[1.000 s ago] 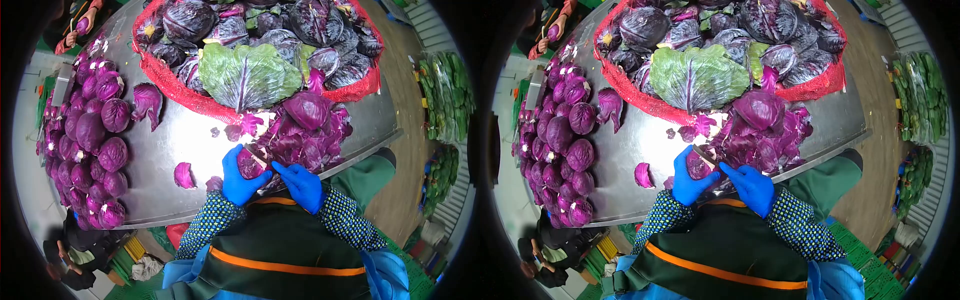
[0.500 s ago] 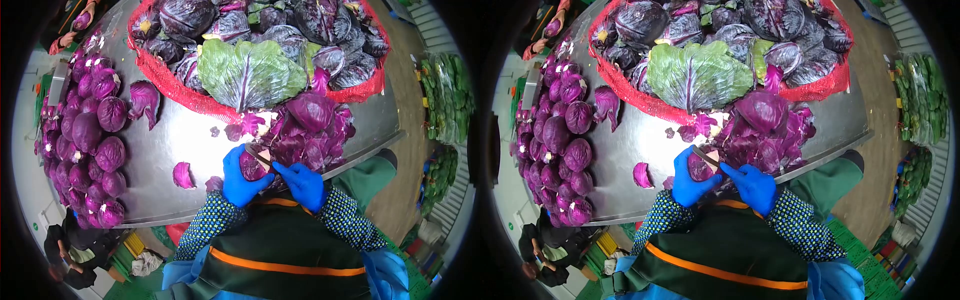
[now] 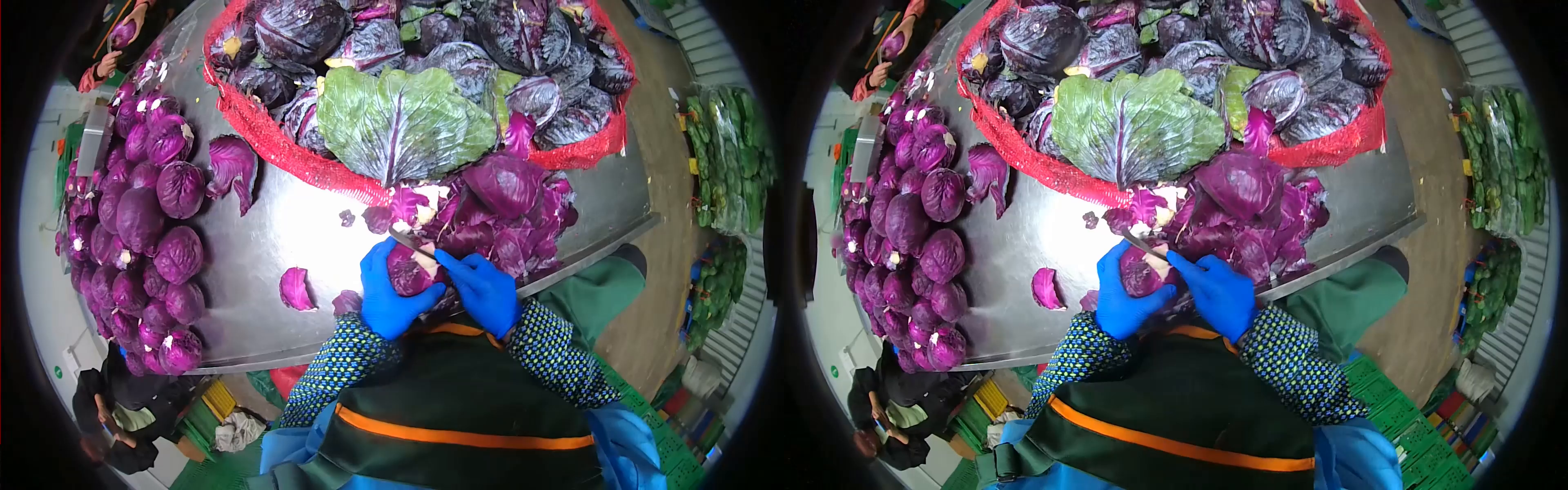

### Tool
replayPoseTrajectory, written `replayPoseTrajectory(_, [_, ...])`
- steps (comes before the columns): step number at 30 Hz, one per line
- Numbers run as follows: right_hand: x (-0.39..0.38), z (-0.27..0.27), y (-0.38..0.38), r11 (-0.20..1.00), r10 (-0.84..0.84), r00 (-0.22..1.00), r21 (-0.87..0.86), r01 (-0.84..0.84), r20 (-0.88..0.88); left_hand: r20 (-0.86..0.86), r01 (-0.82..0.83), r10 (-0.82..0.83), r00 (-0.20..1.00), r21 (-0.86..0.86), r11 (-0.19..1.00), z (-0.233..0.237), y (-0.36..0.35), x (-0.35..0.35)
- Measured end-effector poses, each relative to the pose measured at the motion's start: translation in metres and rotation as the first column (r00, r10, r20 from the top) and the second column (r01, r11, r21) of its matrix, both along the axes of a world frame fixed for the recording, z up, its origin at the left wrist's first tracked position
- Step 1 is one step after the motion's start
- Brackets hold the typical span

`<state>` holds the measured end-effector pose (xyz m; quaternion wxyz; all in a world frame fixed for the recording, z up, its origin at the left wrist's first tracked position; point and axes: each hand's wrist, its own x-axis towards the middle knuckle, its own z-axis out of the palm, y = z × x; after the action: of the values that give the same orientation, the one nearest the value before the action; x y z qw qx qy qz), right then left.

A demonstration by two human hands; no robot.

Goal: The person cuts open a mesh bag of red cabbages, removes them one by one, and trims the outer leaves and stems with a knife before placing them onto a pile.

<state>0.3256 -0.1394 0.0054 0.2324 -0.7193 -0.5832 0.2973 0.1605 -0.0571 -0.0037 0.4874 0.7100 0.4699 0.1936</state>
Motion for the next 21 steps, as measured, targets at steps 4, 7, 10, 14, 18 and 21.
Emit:
replayPoseTrajectory(4, [0.018,-0.024,0.017,0.978,-0.211,0.977,-0.003,0.211,-0.009,-0.003,0.002,-0.002,1.0,0.005,1.0,-0.006,-0.017,-0.013])
replayPoseTrajectory(7, [0.003,-0.007,0.018,0.937,-0.337,0.873,-0.22,0.272,-0.352,-0.079,0.125,-0.113,0.99,0.173,0.977,-0.006,-0.022,-0.025])
replayPoseTrajectory(10, [-0.01,-0.02,0.014,0.942,-0.319,0.875,-0.221,0.251,-0.364,0.179,0.013,0.017,0.984,-0.161,0.987,-0.01,-0.02,-0.035])
replayPoseTrajectory(14, [0.017,-0.028,0.035,0.873,-0.487,0.725,-0.265,0.408,-0.487,0.343,0.192,-0.153,0.927,-0.084,0.978,0.042,-0.007,-0.046])
replayPoseTrajectory(18, [0.019,0.055,0.047,0.805,-0.572,0.188,-0.501,0.318,-0.799,0.491,-0.224,0.218,0.844,-0.046,0.973,0.098,-0.023,0.001])
replayPoseTrajectory(21, [0.0,0.073,0.033,0.907,-0.409,-0.025,-0.409,0.105,-0.912,0.389,-0.042,-0.1,0.916,0.341,0.939,0.075,0.012,-0.012])
